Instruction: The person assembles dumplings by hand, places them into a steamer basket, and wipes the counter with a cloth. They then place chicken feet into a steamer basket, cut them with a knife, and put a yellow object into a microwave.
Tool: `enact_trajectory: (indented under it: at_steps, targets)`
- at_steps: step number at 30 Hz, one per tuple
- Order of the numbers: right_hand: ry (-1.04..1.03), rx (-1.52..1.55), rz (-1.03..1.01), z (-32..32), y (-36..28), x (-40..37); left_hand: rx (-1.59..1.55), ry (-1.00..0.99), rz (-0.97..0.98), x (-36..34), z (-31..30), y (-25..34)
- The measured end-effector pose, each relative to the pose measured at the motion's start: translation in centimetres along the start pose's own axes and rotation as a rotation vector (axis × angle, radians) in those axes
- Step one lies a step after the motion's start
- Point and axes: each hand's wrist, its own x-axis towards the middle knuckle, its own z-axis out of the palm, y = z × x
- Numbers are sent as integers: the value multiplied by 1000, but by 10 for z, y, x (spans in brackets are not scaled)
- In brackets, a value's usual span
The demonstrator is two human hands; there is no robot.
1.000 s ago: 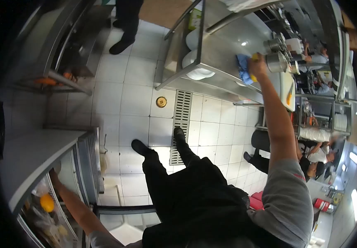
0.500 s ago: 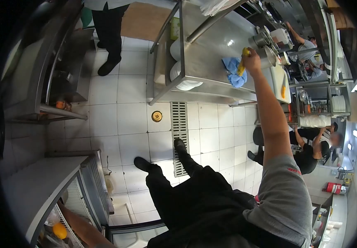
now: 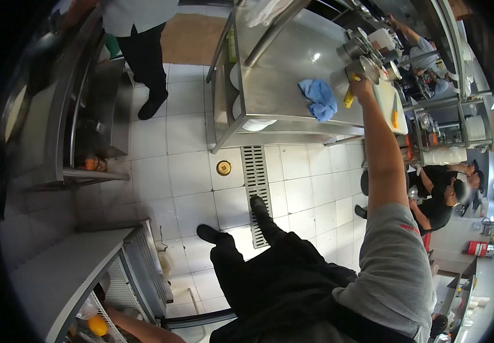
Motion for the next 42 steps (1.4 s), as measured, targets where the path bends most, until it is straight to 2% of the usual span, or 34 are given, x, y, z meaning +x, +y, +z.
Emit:
enact_trajectory:
  at_steps: [2, 3, 4, 5, 6, 7, 9, 10, 11, 12, 13, 14, 15, 16, 17, 18, 20, 21, 22, 23, 24, 25, 27, 28, 29, 30, 31, 33, 34, 36, 37, 38, 40, 42]
  targets:
    - [143, -192, -53, 8, 10, -3, -137, -141, -91, -27, 25, -12]
    - [61, -70, -21, 17, 11, -5, -190, -261, -146, -37, 42, -20]
    - [-13, 51, 11, 28, 16, -5, -143, -84, -89, -61, 78, -31]
    - [-37, -145, -45, 43, 33, 4, -110, 89, -38, -92, 119, -57]
    - [-115, -43, -181, 77, 83, 32, -205, 127, -221, -113, 122, -83]
    - [-199, -247, -93, 91, 79, 24, -291, 162, -400, -131, 126, -98]
    - [-15, -34, -156, 78, 46, -27, -245, 28, -555, -193, 265, -108]
    - [-1, 58, -99, 60, 26, -50, 67, -89, -596, -217, 276, -131]
    - [137, 84, -207, 69, 42, -52, 246, -502, -480, -234, 266, -168]
    - [201, 75, -313, 49, 27, -84, 175, -360, -574, -264, 354, -160]
    - [201, 202, -481, 41, 30, -110, 281, -117, -717, -298, 409, -171]
    - [-200, 271, -376, 5, 14, -152, 396, -324, -776, -320, 475, -165]
    - [-488, 349, -331, -2, 16, -185, 489, -469, -718, -343, 510, -183]
    - [-726, 506, -487, 0, 28, -218, 496, -423, -847, -367, 568, -185]
    - [-788, 596, -839, 28, 59, -241, 404, -621, -719, -387, 579, -218]
    - [-1072, 756, -638, 12, 62, -267, 343, -794, -701, -402, 611, -239]
    - [-1090, 944, -493, -19, 69, -289, 319, -911, -620, -432, 694, -235]
    - [-1053, 1038, -387, -31, 74, -289, 292, -994, -597, -439, 717, -238]
    - [-1102, 1113, -285, -34, 83, -281, 303, -949, -549, -439, 733, -232]
    - [-1138, 1186, -164, -34, 92, -272, 309, -1029, -582, -435, 748, -227]
    - [-1117, 1193, -194, -30, 96, -263, 319, -1121, -622, -430, 759, -224]
    - [-1125, 1204, -220, -29, 92, -260, 329, -1117, -596, -424, 764, -218]
    - [-1174, 1275, -260, -20, 85, -249, 670, -1209, -339, -412, 770, -213]
    - [-1232, 1309, -174, -33, 65, -251, 779, -1198, -301, -405, 780, -198]
    - [-1238, 1312, -184, -22, 55, -256, 784, -1192, -292, -395, 783, -188]
    - [-1263, 1471, -15, -4, 43, -260, 789, -1133, -110, -382, 784, -180]
    - [-1284, 1618, 162, 10, 31, -261, 788, -1066, 69, -364, 782, -172]
    - [-1391, 1554, 215, 18, 1, -258, 710, -914, 158, -291, 761, -142]
    - [-1423, 1574, 228, 28, -14, -258, 890, -798, 405, -244, 759, -92]
    - [-1475, 1525, 207, 51, -43, -259, 936, -358, 465, -147, 756, 13]
    - [-1483, 1523, 195, 63, -55, -260, 1078, -187, 791, -85, 737, 53]
    - [-1458, 1436, 145, 73, -65, -264, 1024, -65, 1036, -22, 730, 99]
    - [-1431, 1362, 81, 95, -103, -271, 1123, 208, 1090, 87, 717, 185]
    - [-1480, 1276, 184, 112, -136, -283, 1237, 259, 1194, 198, 702, 249]
